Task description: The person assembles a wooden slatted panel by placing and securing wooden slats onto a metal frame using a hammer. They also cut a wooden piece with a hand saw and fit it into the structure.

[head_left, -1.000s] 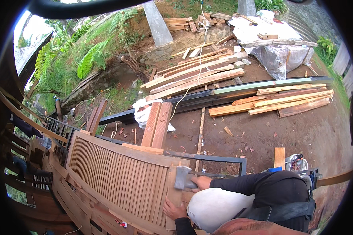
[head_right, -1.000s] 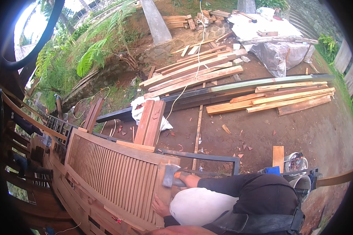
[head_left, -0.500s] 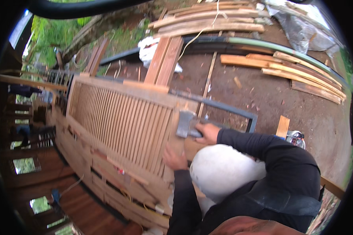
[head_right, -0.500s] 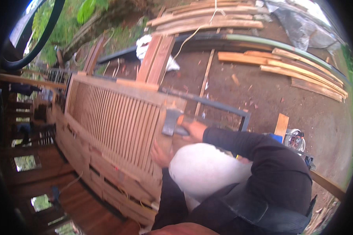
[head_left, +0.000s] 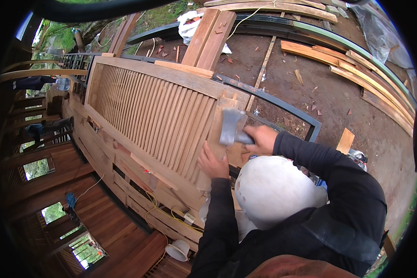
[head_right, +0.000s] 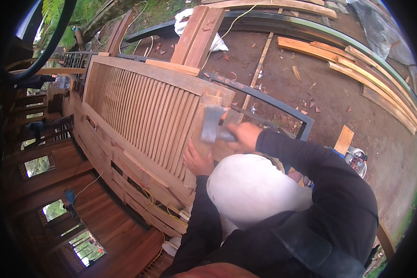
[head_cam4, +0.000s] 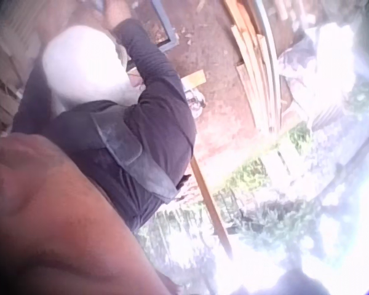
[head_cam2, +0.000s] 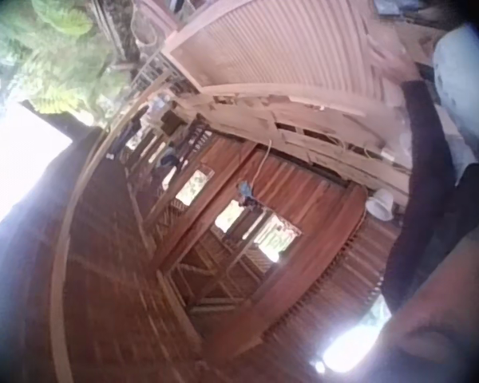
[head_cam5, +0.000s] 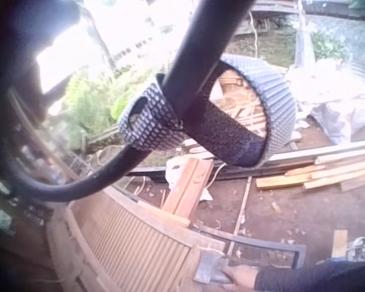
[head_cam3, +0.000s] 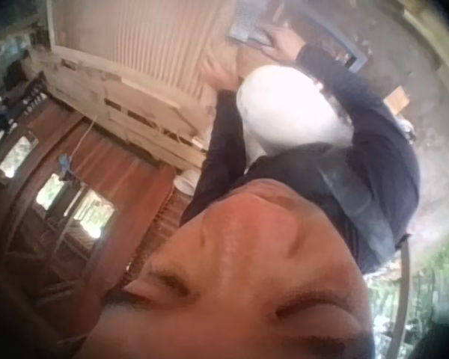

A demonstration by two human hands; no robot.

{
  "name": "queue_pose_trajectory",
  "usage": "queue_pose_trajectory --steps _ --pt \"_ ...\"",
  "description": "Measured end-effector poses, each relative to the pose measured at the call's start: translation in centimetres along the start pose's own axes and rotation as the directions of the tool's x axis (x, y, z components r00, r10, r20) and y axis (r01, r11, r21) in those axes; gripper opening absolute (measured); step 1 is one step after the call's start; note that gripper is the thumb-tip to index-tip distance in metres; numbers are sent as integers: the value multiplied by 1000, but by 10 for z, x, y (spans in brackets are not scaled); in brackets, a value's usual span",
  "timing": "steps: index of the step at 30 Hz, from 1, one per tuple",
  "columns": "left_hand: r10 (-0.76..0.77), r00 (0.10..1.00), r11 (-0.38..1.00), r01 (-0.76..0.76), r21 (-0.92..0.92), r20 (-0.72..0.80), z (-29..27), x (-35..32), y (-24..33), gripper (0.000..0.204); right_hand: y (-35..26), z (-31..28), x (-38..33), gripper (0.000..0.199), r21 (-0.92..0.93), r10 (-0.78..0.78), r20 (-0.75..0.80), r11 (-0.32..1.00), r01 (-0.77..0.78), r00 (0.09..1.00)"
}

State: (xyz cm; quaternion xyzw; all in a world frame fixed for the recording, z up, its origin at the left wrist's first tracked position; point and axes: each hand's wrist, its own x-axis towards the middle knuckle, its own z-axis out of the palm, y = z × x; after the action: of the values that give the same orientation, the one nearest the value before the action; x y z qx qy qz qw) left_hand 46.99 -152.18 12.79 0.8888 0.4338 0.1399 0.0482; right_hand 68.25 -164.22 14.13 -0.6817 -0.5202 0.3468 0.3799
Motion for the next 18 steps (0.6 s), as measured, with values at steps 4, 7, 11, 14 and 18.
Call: queue_pose_trajectory --steps 4,7,11,14,18 --pt "35 996 998 -40 -54 -77 10 -2 -4 97 -21 19 5 48 -55 -23 186 998 34 982" --pt "10 1000 1000 -10 -8 -19 6 -5 -5 97 -10 15 32 47 -4 84 -7 996 -84 996" --pt "5 1000 1000 -5 -1 -23 5 1 3 98 -8 -11 47 45 80 156 -122 986 -147 980" --pt "-7 1000 1000 8 -16 11 3 -6 -5 97 -22 -3 21 42 21 50 -39 999 -49 998" --pt "6 992 992 9 -123 124 -8 7 -5 94 6 13 -15 38 214 227 -362 964 -156 904"
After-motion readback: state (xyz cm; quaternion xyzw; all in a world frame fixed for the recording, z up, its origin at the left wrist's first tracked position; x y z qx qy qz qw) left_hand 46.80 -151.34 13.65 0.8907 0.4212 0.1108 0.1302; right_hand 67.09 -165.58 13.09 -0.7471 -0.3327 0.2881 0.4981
